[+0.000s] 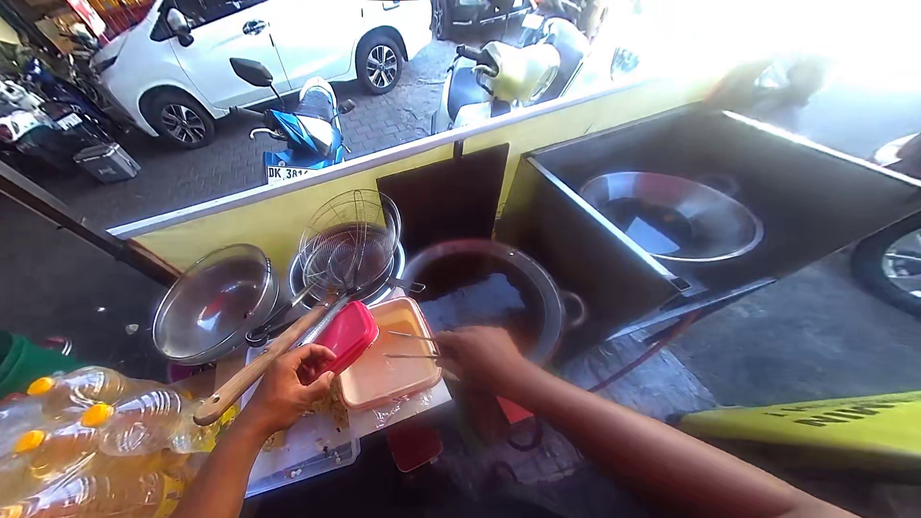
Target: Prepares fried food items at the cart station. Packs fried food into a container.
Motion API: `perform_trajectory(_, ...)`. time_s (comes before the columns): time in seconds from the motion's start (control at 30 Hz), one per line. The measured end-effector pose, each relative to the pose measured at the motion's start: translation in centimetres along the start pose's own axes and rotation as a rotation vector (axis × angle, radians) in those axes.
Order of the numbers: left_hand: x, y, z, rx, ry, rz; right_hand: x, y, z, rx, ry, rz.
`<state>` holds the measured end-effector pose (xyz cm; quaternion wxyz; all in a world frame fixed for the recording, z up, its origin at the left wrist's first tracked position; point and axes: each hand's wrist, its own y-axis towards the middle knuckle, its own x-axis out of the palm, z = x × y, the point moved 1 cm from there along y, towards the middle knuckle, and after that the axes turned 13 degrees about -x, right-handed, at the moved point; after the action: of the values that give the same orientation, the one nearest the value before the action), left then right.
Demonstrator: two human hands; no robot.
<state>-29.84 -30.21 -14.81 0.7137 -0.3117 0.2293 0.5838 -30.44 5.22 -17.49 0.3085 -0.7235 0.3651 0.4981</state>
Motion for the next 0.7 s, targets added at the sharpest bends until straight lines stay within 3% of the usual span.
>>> perform_trajectory(0.2,0.5,0.9,1.5,-0.038,0.032,0.013,1.3,-2.9,4.4,0.080,0.137,0.149)
perform_trajectory(0.33,0.4,1.4,3.4,-0.091,0.043,0.036,2.9,-4.6,9.9,0.166,0.193,0.369)
perform_trajectory(0.47,0.1,2.0,4.0,-0.084,-0.060,0.043,6.7,-6.9,16.3,0.563,0.201,0.218)
perform_trajectory(0.6,-0.9,2.7,4.7,-0.151,-0.213,0.052,7.3,-9.0,18.4,0.720,0.357,0.245)
perform_trajectory(0.7,-1.2,3.2,5.1,-0.178,-0.261,0.080,8.7,-10.0,20.1,0.784,0.640,0.394)
